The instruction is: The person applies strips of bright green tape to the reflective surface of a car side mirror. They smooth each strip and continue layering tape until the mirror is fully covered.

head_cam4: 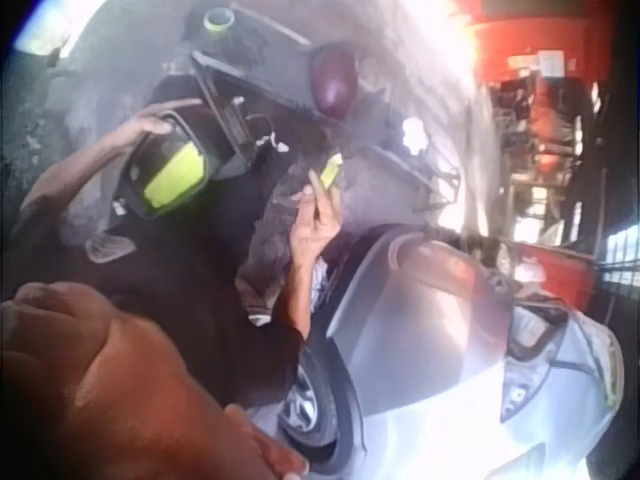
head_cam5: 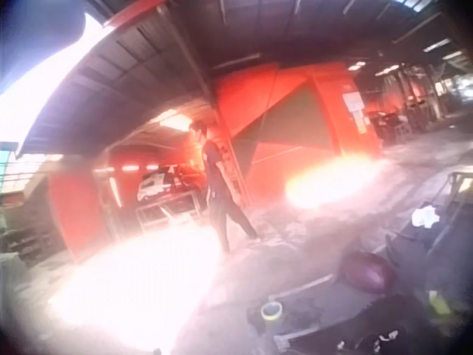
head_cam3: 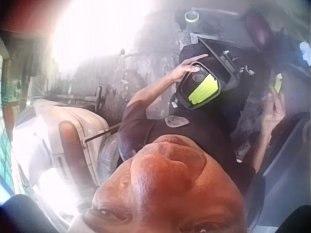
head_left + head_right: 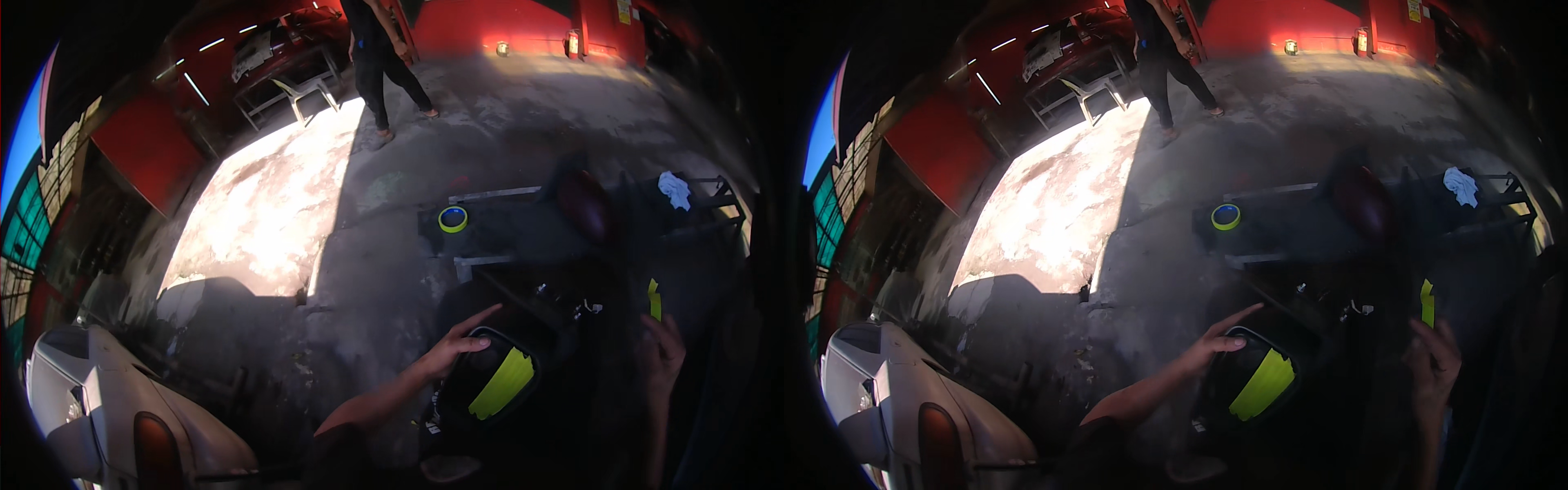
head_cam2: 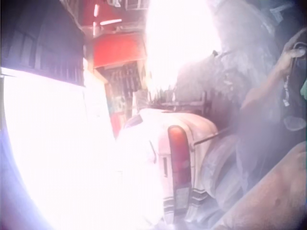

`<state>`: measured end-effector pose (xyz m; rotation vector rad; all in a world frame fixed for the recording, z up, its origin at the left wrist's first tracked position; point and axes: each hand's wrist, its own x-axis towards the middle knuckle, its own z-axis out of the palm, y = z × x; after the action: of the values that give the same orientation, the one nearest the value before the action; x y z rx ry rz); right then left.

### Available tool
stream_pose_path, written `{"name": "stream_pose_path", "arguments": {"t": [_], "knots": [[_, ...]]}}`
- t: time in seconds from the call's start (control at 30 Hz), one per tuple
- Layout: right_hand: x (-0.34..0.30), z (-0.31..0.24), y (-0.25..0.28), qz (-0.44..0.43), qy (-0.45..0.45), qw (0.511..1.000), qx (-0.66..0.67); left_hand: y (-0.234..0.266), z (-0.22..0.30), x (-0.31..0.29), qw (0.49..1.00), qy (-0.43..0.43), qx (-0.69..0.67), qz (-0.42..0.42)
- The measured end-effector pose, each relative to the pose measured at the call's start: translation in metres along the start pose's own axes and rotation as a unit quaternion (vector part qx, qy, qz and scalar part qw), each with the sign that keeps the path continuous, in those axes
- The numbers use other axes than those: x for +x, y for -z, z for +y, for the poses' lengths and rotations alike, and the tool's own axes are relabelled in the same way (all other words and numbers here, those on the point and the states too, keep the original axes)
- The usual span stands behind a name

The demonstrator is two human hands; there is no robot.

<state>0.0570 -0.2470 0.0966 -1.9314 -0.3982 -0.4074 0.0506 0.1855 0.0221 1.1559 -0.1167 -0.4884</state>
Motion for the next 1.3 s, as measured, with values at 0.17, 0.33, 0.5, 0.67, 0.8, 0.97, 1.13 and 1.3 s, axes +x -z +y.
{"name": "stream_pose_path", "arguments": {"t": [0.17,0.33,0.5,0.67,0.8,0.97,1.13,1.3], "knots": [[0.034,-0.068,-0.061,-0.172,0.091,0.961,-0.198,0.013,0.012,0.028,0.989,0.003,0.1,-0.106],[0.051,-0.077,-0.092,-0.292,0.054,0.924,-0.24,0.015,0.007,0.043,0.978,0.062,0.097,-0.177],[0.046,-0.051,-0.112,-0.295,0.016,0.927,-0.23,0.022,0.002,0.048,0.947,0.054,0.224,-0.223],[0.037,-0.03,-0.125,-0.282,-0.026,0.937,-0.206,0.013,0.002,0.051,0.954,0.133,0.176,-0.204],[0.046,-0.023,-0.132,-0.277,-0.04,0.944,-0.176,0.024,-0.024,0.034,0.975,0.086,0.165,-0.121],[0.058,-0.01,-0.129,-0.279,-0.041,0.95,-0.132,0.036,-0.051,-0.036,0.972,-0.029,0.159,0.172],[0.063,0.011,-0.13,-0.254,-0.042,0.961,-0.101,-0.004,-0.097,-0.096,0.908,0.029,-0.016,0.418],[0.063,-0.01,-0.14,-0.242,-0.047,0.96,-0.135,-0.04,-0.122,-0.099,0.873,-0.037,0.028,0.486]]}}
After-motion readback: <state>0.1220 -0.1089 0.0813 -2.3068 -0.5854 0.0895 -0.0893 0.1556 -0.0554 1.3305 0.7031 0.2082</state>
